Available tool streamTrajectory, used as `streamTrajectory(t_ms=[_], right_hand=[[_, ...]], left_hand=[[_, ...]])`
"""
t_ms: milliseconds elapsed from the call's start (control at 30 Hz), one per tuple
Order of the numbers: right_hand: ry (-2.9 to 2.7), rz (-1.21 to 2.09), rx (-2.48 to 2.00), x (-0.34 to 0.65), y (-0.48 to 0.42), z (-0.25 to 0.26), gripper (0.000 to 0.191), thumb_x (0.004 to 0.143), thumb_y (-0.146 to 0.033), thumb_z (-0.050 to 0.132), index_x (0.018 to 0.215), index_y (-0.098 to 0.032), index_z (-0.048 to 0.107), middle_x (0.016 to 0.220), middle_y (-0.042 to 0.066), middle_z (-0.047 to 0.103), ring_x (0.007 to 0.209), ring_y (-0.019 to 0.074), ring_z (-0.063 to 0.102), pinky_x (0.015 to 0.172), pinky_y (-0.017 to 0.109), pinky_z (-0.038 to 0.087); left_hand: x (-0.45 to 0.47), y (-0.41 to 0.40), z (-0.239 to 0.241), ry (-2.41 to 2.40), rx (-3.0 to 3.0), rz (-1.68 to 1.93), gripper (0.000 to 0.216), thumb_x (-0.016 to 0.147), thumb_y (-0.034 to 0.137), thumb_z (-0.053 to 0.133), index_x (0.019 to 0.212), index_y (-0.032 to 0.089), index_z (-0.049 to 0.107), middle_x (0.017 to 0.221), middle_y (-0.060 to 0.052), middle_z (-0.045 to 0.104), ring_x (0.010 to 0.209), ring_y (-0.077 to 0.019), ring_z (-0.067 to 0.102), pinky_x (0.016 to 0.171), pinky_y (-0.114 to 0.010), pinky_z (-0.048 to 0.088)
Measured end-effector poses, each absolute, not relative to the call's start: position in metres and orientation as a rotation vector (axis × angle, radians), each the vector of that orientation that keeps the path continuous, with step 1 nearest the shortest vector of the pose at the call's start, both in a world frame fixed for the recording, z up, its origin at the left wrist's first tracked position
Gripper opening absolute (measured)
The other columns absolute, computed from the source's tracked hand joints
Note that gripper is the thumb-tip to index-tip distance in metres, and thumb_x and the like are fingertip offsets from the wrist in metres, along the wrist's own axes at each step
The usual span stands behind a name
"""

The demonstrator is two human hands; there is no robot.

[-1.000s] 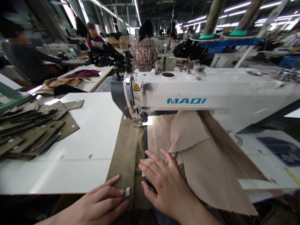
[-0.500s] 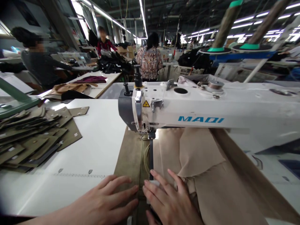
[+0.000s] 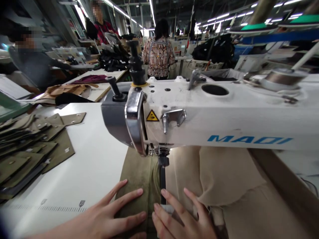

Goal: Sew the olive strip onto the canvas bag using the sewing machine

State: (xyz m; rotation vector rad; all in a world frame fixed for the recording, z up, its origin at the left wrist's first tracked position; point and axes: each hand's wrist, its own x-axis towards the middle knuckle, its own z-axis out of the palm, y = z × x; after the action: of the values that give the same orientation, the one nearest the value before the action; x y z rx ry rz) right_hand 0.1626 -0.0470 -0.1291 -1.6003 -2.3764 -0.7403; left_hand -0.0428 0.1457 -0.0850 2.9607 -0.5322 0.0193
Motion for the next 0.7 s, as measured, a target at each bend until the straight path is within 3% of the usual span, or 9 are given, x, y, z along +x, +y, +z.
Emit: streamTrajectory(t_ms=[67,200,267,367,433,533,700], right_hand=[[-2.326,-0.696,-1.625,0.167,-0.042,-0.126,0.039,0.097,-0.013,0.041,0.106,-0.034,0.072,0.116,-0.017,0.072,0.111,0.0171,0.061,0.088,0.046,0.038],[-2.234,-0.540,-1.679,0.171,-0.032,-0.125,0.024,0.099,-0.032,0.049,0.105,-0.029,0.072,0.117,-0.016,0.072,0.115,0.0167,0.058,0.115,0.040,0.023],[-2.204,-0.494,-1.694,0.172,-0.028,-0.125,0.023,0.096,-0.030,0.051,0.106,-0.027,0.071,0.116,-0.014,0.072,0.116,0.0168,0.058,0.122,0.039,0.013],[-2.159,-0.459,-1.731,0.174,-0.022,-0.123,0.026,0.091,-0.024,0.052,0.109,-0.026,0.070,0.117,-0.012,0.072,0.116,0.0171,0.059,0.123,0.036,0.010],[-2.128,-0.431,-1.751,0.175,-0.018,-0.123,0.028,0.090,-0.023,0.052,0.111,-0.026,0.070,0.118,-0.011,0.072,0.113,0.0174,0.061,0.123,0.035,0.009],[-2.073,-0.381,-1.769,0.178,-0.013,-0.123,0.030,0.090,-0.021,0.052,0.116,-0.025,0.068,0.118,-0.010,0.072,0.107,0.0177,0.064,0.121,0.036,0.009],[-1.959,-0.342,-1.771,0.183,-0.002,-0.121,0.027,0.094,-0.022,0.051,0.116,-0.026,0.065,0.112,-0.010,0.074,0.101,0.0163,0.067,0.109,0.035,0.027]], left_hand=[[-0.038,0.150,-0.079,-0.551,2.953,-0.019,0.040,0.101,0.032,0.053,0.142,0.030,0.055,0.146,0.006,0.057,0.140,-0.0329,0.047,0.120,-0.057,0.035],[-0.029,0.158,-0.073,-0.516,2.903,0.016,0.036,0.099,0.030,0.057,0.135,0.027,0.061,0.142,0.004,0.062,0.140,-0.0319,0.048,0.121,-0.055,0.033],[-0.025,0.162,-0.076,-0.502,2.877,-0.051,0.042,0.096,0.033,0.061,0.138,0.027,0.058,0.144,0.003,0.060,0.141,-0.0344,0.046,0.121,-0.058,0.031],[-0.021,0.169,-0.083,-0.488,2.841,-0.178,0.063,0.088,0.041,0.071,0.146,0.029,0.049,0.150,0.004,0.053,0.144,-0.0392,0.040,0.121,-0.065,0.024],[-0.018,0.174,-0.087,-0.490,2.846,-0.217,0.068,0.086,0.044,0.074,0.147,0.029,0.047,0.153,0.003,0.051,0.146,-0.0409,0.035,0.122,-0.067,0.018],[-0.012,0.181,-0.091,-0.478,2.843,-0.180,0.059,0.094,0.051,0.063,0.146,0.027,0.049,0.153,0.001,0.051,0.146,-0.0412,0.035,0.122,-0.066,0.015],[-0.002,0.190,-0.094,-0.421,2.797,-0.127,0.051,0.097,0.050,0.057,0.143,0.027,0.053,0.148,-0.001,0.056,0.139,-0.0380,0.045,0.118,-0.060,0.029]])
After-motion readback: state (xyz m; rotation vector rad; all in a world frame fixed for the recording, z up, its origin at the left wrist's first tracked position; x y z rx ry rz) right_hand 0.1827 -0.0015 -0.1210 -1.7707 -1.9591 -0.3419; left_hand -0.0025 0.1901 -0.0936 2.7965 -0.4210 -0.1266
